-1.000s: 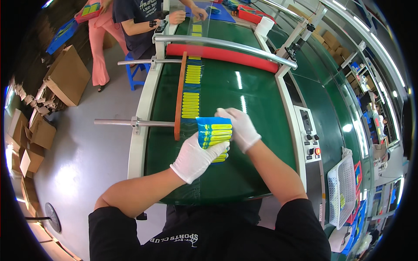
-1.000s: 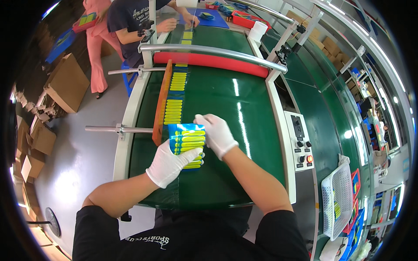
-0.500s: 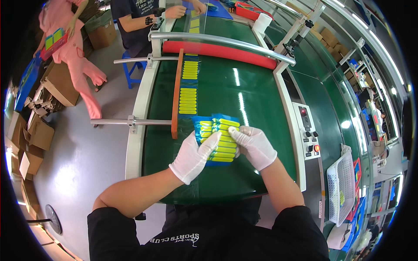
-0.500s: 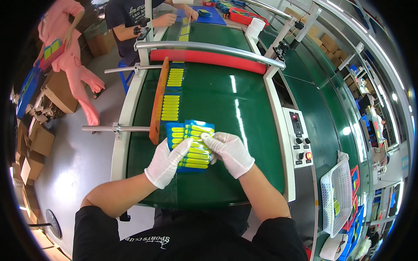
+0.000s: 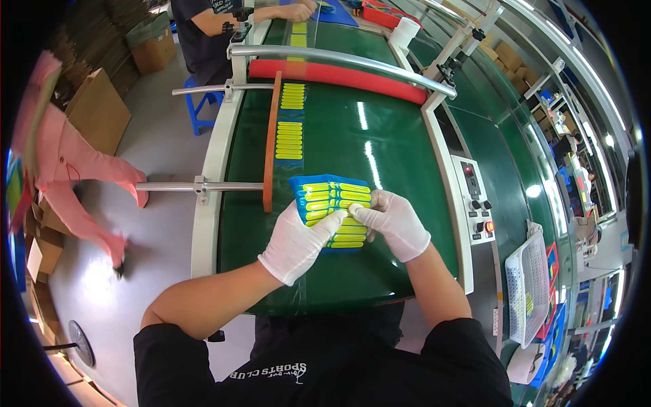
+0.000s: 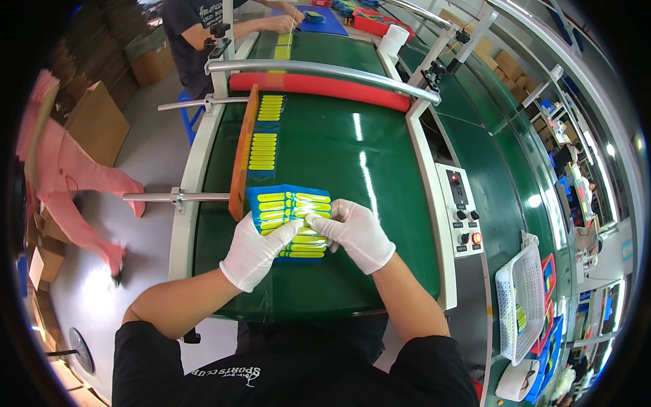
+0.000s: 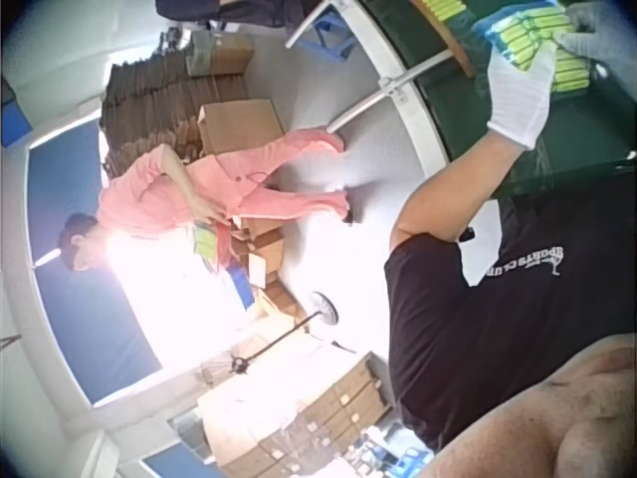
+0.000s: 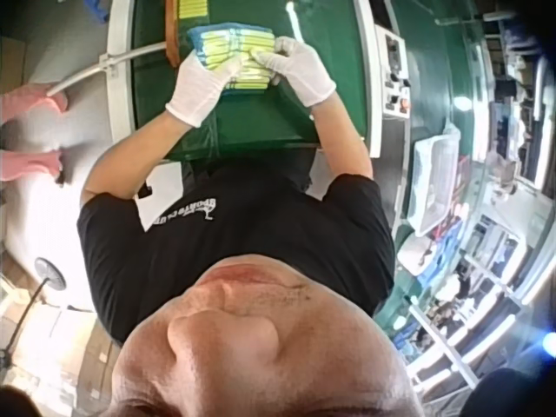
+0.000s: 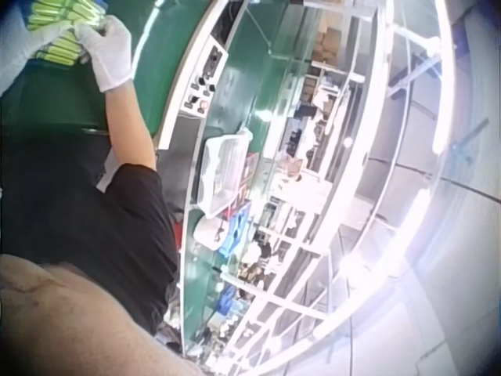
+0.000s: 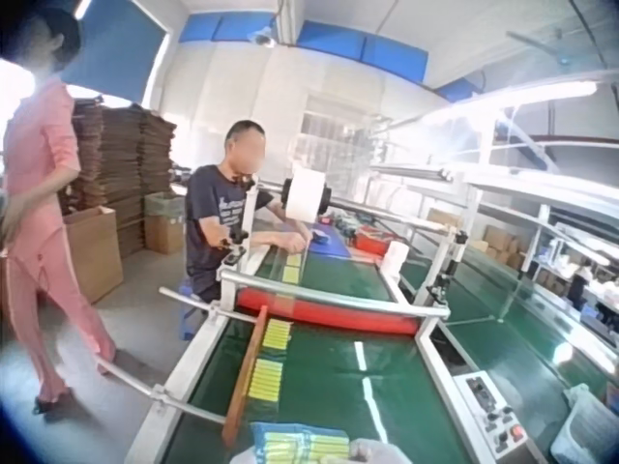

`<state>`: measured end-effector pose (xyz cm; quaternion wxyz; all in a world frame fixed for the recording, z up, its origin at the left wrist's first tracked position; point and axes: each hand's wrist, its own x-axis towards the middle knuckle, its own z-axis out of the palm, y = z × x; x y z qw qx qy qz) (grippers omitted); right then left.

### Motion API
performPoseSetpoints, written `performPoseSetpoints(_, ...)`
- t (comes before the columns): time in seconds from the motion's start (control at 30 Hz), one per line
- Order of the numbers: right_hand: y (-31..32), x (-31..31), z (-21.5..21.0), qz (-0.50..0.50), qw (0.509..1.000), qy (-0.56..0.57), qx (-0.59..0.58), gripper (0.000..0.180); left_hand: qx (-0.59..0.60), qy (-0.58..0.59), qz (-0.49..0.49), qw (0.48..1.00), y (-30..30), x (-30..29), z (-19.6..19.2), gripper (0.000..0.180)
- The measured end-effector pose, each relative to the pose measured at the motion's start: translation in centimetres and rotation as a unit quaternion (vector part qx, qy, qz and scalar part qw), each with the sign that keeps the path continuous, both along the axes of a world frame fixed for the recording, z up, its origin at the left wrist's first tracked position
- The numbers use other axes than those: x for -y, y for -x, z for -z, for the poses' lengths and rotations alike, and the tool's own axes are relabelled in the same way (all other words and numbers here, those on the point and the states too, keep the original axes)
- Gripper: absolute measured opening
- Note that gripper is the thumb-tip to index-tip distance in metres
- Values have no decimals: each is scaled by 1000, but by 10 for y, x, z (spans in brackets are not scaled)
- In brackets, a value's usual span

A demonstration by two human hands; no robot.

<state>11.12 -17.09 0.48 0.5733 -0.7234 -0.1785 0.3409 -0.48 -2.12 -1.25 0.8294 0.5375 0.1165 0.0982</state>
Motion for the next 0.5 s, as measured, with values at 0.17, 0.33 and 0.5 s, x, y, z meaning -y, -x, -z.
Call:
performPoseSetpoints(0.17, -6, 5, 10, 11, 993, -54, -107, 27, 7, 15, -15, 1000, 0, -2, 0, 27)
performPoseSetpoints(0.33, -20, 5, 13, 124, 968, -178, -125, 23, 25, -2, -65, 998, 2, -7, -5, 27)
performPoseSetpoints(0.5, -63, 4, 14, 94, 987, -78, -109, 31, 59, -42, -17, 997, 15, 6, -22, 25)
